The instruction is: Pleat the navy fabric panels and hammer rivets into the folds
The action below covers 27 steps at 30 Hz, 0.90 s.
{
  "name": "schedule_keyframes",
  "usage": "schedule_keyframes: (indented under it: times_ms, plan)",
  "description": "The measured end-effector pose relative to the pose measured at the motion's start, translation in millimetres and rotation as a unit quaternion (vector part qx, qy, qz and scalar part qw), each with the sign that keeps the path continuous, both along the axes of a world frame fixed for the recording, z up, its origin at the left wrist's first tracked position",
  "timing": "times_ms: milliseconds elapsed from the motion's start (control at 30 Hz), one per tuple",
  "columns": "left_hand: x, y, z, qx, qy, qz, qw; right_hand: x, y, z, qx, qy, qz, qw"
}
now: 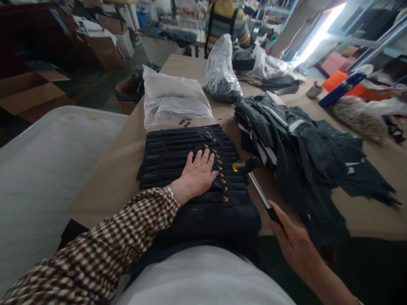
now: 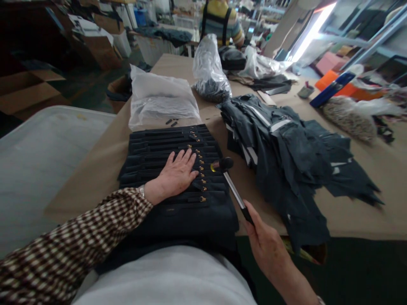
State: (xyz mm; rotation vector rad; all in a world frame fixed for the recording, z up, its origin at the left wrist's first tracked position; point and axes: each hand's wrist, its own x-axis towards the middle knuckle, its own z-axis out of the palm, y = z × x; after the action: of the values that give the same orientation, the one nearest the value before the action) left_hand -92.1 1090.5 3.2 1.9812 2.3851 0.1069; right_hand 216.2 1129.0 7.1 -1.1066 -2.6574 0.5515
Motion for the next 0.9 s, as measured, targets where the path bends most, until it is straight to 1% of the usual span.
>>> schedule_keyframes:
  times_ms: [100,167,233,333,433,533,600,667,733,800,900]
  plan:
    - [15.7,-16.9,10.6,0.027,-0.002,-0.033,0.999,9.0,-12.5,4.9,0.003,0.007,0.012,1.000]
    - [29.2,-33.9,12.4,0.025,-0.005,-0.080,0.997,14.0,-21.1,-0.3,-0.001,-0.006,0.023,1.000]
    - [39.6,-50.6,8.0,0.009,-0.006,-0.115,0.993,17.0,-26.9,-9.4,-0.005,-0.022,0.022,1.000]
    - [45.0,-67.0,-3.8,-0.001,0.004,-0.126,0.992,16.6,-28.7,-18.0,-0.007,-0.031,0.012,0.999]
    - [43.6,-71.1,-10.3,0.003,0.014,-0.117,0.993,12.0,-27.4,-12.9,0.009,-0.015,0.021,1.000]
    - [42.7,-70.1,-9.9,0.005,0.014,-0.108,0.994,6.1,-29.0,-5.5,0.039,0.026,0.036,0.998]
    - [42.9,-69.8,-9.1,0.008,0.010,-0.109,0.994,3.2,-30.4,-6.4,0.059,0.049,0.038,0.996]
    - [43.2,-70.2,-9.3,0.011,0.007,-0.111,0.994,1.9,-29.6,-10.3,0.063,0.035,0.046,0.996]
    - [43.2,-70.7,-10.1,0.013,0.006,-0.113,0.994,2.4,-26.9,-11.6,0.056,-0.003,0.059,0.997]
    - [43.2,-70.8,-10.9,0.014,0.007,-0.111,0.994,4.6,-25.1,-7.0,0.057,-0.023,0.067,0.996]
    - [43.3,-70.2,-11.8,0.015,0.007,-0.109,0.994,8.7,-29.3,3.8,0.075,0.011,0.056,0.996]
